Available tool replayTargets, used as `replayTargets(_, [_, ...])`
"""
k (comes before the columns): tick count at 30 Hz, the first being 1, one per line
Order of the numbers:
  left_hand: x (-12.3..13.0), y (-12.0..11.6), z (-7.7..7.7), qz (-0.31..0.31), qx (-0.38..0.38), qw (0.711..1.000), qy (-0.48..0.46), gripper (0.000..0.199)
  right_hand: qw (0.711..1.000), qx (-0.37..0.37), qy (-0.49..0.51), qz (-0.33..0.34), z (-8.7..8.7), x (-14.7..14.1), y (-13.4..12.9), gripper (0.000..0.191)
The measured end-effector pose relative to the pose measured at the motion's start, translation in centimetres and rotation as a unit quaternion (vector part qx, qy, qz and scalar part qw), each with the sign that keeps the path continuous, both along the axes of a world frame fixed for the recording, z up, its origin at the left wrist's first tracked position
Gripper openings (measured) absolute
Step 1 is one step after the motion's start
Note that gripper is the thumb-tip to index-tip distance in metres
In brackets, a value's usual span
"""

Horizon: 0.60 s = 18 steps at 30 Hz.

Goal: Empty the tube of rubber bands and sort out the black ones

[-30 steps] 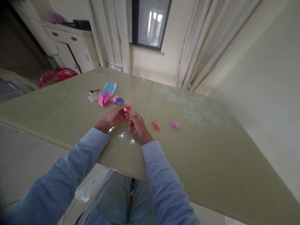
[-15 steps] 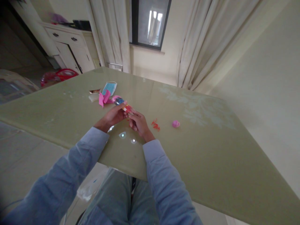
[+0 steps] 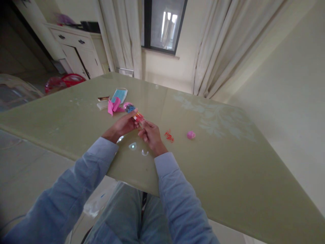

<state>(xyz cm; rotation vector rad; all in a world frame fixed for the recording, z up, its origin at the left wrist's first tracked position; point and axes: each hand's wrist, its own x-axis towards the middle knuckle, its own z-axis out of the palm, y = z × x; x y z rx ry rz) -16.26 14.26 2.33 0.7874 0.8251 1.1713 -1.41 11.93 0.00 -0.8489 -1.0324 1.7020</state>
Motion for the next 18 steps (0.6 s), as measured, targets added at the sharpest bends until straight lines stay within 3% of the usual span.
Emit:
replayTargets(13, [-0.2, -0.4, -0.3, -0.009, 0.034, 0.998, 0.043, 0.033, 0.99, -0.081, 0.027, 0.114, 0.6, 1.9, 0.5, 0.025])
replayTargets(18, [-0.2, -0.3, -0.4, -0.008, 0.035, 0.999, 0.035, 0.038, 0.992, -0.09, 0.03, 0.086, 0.4, 1.7, 0.8, 0.02])
